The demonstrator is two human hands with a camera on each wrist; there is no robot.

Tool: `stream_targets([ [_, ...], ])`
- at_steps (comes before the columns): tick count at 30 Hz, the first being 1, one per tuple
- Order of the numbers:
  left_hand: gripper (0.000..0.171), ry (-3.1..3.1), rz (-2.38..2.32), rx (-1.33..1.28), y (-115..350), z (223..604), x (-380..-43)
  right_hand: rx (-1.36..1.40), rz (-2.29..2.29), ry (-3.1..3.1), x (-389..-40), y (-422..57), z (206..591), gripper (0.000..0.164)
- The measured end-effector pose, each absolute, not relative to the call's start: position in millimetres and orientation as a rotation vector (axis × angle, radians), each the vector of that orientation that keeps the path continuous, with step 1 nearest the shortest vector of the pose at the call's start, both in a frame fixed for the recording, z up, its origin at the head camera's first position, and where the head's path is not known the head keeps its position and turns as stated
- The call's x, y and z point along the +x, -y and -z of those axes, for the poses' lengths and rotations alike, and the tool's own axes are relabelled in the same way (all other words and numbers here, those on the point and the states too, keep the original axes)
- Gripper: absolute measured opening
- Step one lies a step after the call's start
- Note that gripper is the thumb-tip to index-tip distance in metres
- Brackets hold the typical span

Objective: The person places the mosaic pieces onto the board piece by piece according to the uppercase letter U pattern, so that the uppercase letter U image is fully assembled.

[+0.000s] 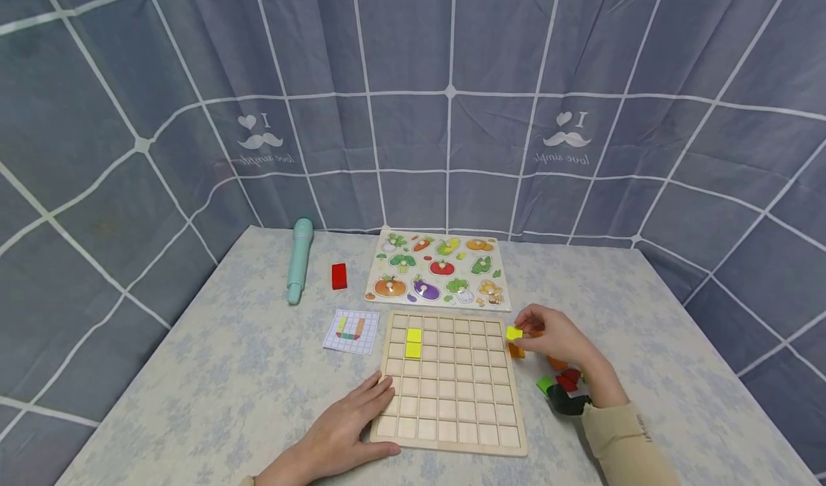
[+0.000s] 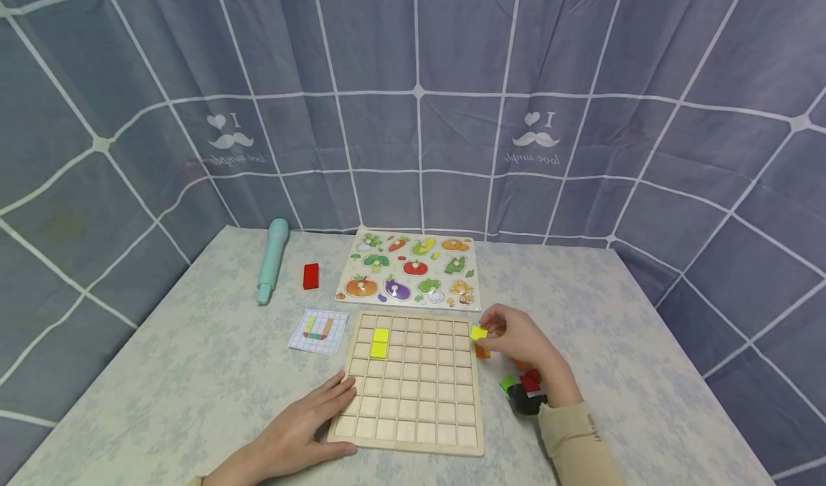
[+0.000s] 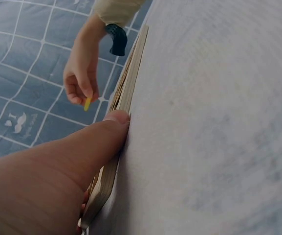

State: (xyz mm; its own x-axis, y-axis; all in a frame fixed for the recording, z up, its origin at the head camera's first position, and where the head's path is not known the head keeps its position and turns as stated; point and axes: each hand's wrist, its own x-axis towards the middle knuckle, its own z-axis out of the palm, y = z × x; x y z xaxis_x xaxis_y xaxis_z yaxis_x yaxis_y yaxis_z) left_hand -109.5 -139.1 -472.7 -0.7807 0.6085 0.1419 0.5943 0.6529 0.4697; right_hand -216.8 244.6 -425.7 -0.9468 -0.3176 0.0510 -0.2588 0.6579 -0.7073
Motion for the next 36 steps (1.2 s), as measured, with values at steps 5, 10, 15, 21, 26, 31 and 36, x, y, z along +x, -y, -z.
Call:
stream_targets([
  [5, 0.078, -2.831, -0.787, 1.029, 138.8, 472.9, -109.1, -0.593, 1.209, -2.728, -216.4, -221.4, 420.3, 0.026],
  [10, 0.078, -2.839, -0.785, 1.031, 138.7, 473.2, -109.0, -0.718, 1.228, -2.665, -217.3, -197.3, 415.3, 0.026],
  [15, 0.078, -2.841, -0.786, 1.034, 138.9, 473.0, -109.2, -0.813, 1.245, -2.608, -219.3, -175.2, 411.9, 0.025],
  [21, 0.079, -2.834, -0.781, 1.021, 138.5, 471.7, -109.3, -0.836, 1.232, -2.547, -219.0, -146.7, 412.6, 0.025],
  [26, 0.078, -2.836, -0.778, 1.016, 138.2, 471.5, -109.1, -0.854, 1.207, -2.526, -218.1, -123.4, 417.8, 0.025],
  [31, 0.078, -2.840, -0.781, 1.024, 138.0, 471.7, -109.2, -0.846, 1.178, -2.499, -215.1, -105.9, 420.4, 0.026],
  [36, 0.079, -2.838, -0.780, 1.020, 138.0, 471.5, -108.9, -0.811, 1.127, -2.501, -212.6, -95.0, 422.7, 0.026],
])
